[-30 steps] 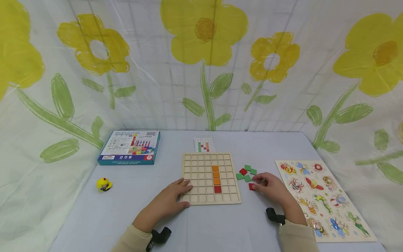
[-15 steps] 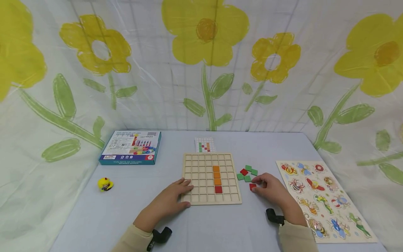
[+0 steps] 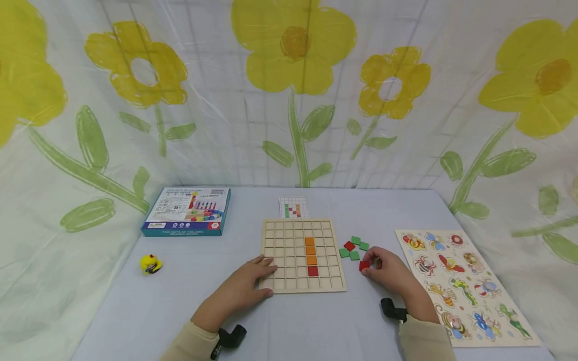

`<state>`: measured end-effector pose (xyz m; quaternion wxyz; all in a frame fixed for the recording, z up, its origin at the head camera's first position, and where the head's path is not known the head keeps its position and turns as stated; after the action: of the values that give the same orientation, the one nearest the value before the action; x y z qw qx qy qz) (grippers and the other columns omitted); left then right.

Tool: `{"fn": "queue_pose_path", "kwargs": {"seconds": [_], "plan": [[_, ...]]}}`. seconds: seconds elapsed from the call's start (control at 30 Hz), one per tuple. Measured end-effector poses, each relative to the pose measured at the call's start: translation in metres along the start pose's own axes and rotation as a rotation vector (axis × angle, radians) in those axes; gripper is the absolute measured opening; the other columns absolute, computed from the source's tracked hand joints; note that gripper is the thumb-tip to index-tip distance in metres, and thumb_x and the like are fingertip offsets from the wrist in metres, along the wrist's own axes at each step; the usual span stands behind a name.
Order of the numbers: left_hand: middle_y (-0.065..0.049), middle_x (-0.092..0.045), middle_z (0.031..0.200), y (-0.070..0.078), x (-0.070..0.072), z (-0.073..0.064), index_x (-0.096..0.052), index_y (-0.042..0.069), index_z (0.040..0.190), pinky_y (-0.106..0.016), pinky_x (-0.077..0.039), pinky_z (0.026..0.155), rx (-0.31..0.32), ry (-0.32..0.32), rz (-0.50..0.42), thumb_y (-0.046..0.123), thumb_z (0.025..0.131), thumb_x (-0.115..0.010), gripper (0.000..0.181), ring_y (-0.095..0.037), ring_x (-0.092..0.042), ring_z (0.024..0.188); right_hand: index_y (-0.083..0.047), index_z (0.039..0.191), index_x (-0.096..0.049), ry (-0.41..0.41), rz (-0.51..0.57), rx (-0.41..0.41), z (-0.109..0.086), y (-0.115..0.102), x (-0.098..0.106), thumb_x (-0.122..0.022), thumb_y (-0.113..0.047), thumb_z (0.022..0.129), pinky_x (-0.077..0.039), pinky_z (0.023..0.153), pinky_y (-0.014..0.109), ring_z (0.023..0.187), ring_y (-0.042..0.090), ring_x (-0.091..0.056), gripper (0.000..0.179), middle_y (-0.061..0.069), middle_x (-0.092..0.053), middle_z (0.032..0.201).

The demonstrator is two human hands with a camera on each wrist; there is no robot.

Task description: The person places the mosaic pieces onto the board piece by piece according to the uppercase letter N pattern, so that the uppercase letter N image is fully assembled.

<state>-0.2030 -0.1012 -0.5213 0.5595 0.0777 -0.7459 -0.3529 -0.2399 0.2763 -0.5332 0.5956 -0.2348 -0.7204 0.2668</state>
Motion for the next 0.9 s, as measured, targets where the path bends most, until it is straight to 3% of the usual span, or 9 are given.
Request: {"fn": "queue_pose_path", "kwargs": {"seconds": [0.47, 0.7, 0.9], "plan": [[-0.007, -0.052, 0.168, 0.000, 0.000, -0.001, -0.066, 0.013, 0.152, -0.064, -0.037, 0.129, 0.004, -0.002, 0.002, 0.024, 0.095, -0.086, 0.061, -0.036, -0.034, 0.165, -0.016, 0.109, -0.071, 0.028, 0.011, 0.018, 0.001, -0.006, 0.001, -0.083, -0.014, 0.097, -0.043, 0.066, 0.028, 0.082, 0.020, -0.054, 0.017, 0.002, -0.062, 0.087], [-0.007, -0.052, 0.169, 0.000, 0.001, -0.001, -0.066, 0.013, 0.152, -0.064, -0.036, 0.129, 0.007, -0.002, 0.001, 0.024, 0.096, -0.086, 0.061, -0.036, -0.034, 0.165, -0.014, 0.109, -0.072, 0.052, 0.066, 0.067, 0.007, -0.040, -0.004, -0.080, -0.012, 0.099, -0.046, 0.063, 0.027, 0.082, 0.020, -0.055, 0.013, 0.003, -0.065, 0.093], [-0.007, -0.052, 0.168, 0.001, 0.001, -0.001, -0.066, 0.013, 0.152, -0.063, -0.036, 0.130, 0.003, -0.001, 0.003, 0.023, 0.095, -0.086, 0.061, -0.036, -0.034, 0.165, -0.016, 0.106, -0.074, -0.009, 0.073, 0.111, 0.016, -0.077, -0.025, -0.080, -0.011, 0.099, -0.047, 0.064, 0.027, 0.081, 0.018, -0.055, 0.011, -0.001, -0.070, 0.095]]}}
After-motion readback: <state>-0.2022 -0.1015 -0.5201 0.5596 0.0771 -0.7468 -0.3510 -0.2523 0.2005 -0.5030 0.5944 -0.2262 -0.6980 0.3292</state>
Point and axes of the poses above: each hand's wrist, its own z-axis towards the middle knuckle, its own x-axis out of the back of the hand, y = z × x, the point moved 8 cm from there along z, towards the middle knuckle
